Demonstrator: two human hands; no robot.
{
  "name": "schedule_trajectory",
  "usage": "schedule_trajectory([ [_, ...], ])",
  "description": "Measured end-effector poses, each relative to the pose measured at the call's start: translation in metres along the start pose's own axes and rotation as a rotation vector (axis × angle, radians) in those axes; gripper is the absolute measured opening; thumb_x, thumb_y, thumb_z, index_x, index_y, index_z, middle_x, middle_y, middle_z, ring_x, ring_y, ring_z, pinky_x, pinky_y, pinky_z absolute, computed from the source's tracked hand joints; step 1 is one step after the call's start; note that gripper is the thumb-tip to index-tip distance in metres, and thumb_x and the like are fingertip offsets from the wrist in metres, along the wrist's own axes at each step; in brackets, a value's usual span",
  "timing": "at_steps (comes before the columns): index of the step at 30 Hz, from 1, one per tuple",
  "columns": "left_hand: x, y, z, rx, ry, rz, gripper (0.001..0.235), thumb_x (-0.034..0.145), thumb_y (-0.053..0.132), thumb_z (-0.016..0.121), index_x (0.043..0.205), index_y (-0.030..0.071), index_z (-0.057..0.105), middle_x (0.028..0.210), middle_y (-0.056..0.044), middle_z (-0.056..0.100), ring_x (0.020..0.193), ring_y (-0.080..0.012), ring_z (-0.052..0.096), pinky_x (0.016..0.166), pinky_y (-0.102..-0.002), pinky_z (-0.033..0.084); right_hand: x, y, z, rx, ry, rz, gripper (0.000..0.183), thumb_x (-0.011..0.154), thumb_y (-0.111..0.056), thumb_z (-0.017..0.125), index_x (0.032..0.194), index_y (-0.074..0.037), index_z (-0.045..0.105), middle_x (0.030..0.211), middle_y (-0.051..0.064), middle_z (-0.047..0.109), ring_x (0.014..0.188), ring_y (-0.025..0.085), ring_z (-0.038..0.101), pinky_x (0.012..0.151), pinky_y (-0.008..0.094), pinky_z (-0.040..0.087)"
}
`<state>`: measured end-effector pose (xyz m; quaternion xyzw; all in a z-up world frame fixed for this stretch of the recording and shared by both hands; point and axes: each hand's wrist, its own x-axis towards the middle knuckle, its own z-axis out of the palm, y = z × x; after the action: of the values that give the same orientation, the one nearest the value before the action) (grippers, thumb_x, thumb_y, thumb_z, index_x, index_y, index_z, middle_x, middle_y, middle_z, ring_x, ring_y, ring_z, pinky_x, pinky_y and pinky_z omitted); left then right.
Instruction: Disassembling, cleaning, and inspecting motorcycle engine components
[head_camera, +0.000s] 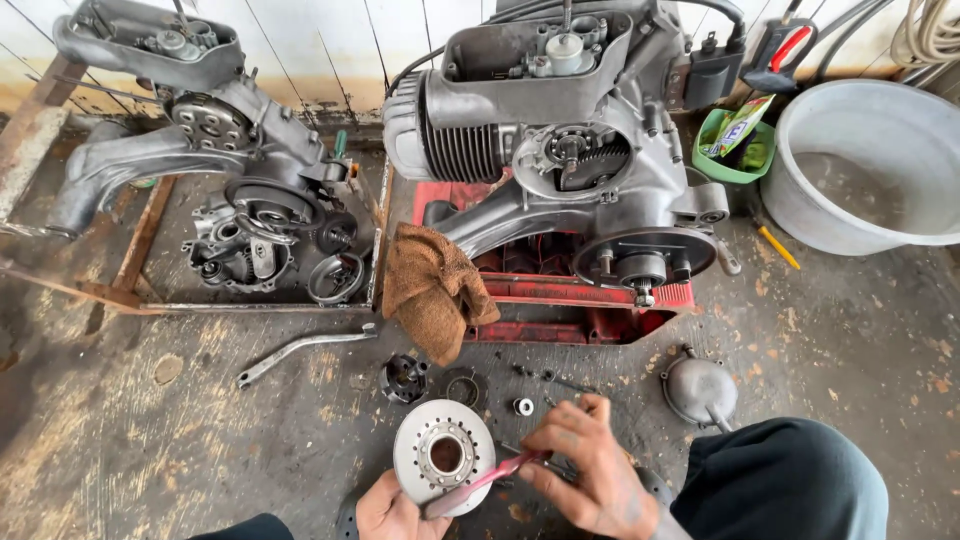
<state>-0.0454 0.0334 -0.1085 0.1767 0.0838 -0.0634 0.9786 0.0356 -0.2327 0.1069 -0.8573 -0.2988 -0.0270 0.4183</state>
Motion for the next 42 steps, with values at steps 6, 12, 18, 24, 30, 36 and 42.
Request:
schedule_trajectory([
  [6,-0.012,-0.006,0.078,0.043,-0.069,-0.127,0.056,0.089,0.001,0.058,0.143,-0.01,0.045,0.139,-0.027,0.062,0.125,-0.0382,0.064,0.11,-0.054,0.05,-0.005,0.011,0.001,0.04,0.008,0.011,0.015,0.084,-0.031,0.07,0.086,-0.017,0.075,0.082,-0.002,0.071,0.084,0.015,0.057,0.094,0.04,0.026],
  [12,-0.011,-0.008,0.053,0.37,-0.129,-0.122,0.059,0.092,0.015,0.062,0.145,-0.004,0.046,0.144,-0.024,0.059,0.133,-0.0336,0.06,0.116,-0.05,0.046,-0.005,0.017,0.004,0.036,0.035,-0.022,0.018,0.084,-0.031,0.069,0.091,-0.014,0.074,0.088,0.001,0.071,0.084,0.016,0.056,0.097,0.042,0.025],
  [18,-0.009,-0.01,0.05,0.495,0.045,-0.11,0.057,0.093,0.035,0.053,0.133,-0.006,0.059,0.133,-0.026,0.065,0.126,-0.0351,0.062,0.111,-0.05,0.045,0.0,0.005,0.005,0.045,0.039,-0.066,0.016,0.086,-0.031,0.07,0.089,-0.016,0.077,0.085,-0.002,0.07,0.083,0.015,0.057,0.096,0.042,0.025],
  [24,-0.004,-0.009,0.025,-0.107,0.175,-0.435,0.055,0.096,0.009,0.036,0.149,-0.007,0.042,0.143,-0.027,0.054,0.13,-0.0367,0.053,0.115,-0.054,0.04,0.0,0.002,0.005,0.005,0.088,-0.01,0.016,0.081,-0.025,0.073,0.09,-0.012,0.074,0.087,0.001,0.068,0.081,0.017,0.055,0.096,0.042,0.025],
  [30,-0.025,-0.003,0.088,0.872,-0.039,0.197,0.043,0.088,0.0,0.069,0.13,-0.008,0.066,0.134,-0.022,0.073,0.124,-0.0285,0.07,0.11,-0.041,0.053,0.003,0.018,0.004,0.002,0.128,0.071,0.014,0.084,-0.031,0.069,0.086,-0.018,0.073,0.081,-0.003,0.067,0.079,0.013,0.056,0.095,0.038,0.026],
  [36,-0.012,-0.004,0.036,-0.076,-0.055,-0.303,0.055,0.095,0.006,0.039,0.149,-0.008,0.036,0.146,-0.028,0.055,0.133,-0.0357,0.057,0.115,-0.05,0.044,0.002,0.036,0.005,0.051,0.099,0.131,0.019,0.086,-0.033,0.071,0.087,-0.016,0.076,0.081,-0.003,0.068,0.081,0.013,0.056,0.096,0.037,0.025],
  [42,-0.005,0.015,0.16,0.301,-0.29,-0.076,0.047,0.098,0.014,0.051,0.138,-0.011,0.054,0.151,-0.033,0.047,0.138,-0.0369,0.053,0.117,-0.048,0.041,0.003,0.03,0.011,0.072,0.061,0.063,0.022,0.086,-0.036,0.067,0.089,-0.016,0.076,0.08,0.0,0.069,0.083,0.016,0.058,0.097,0.041,0.026],
])
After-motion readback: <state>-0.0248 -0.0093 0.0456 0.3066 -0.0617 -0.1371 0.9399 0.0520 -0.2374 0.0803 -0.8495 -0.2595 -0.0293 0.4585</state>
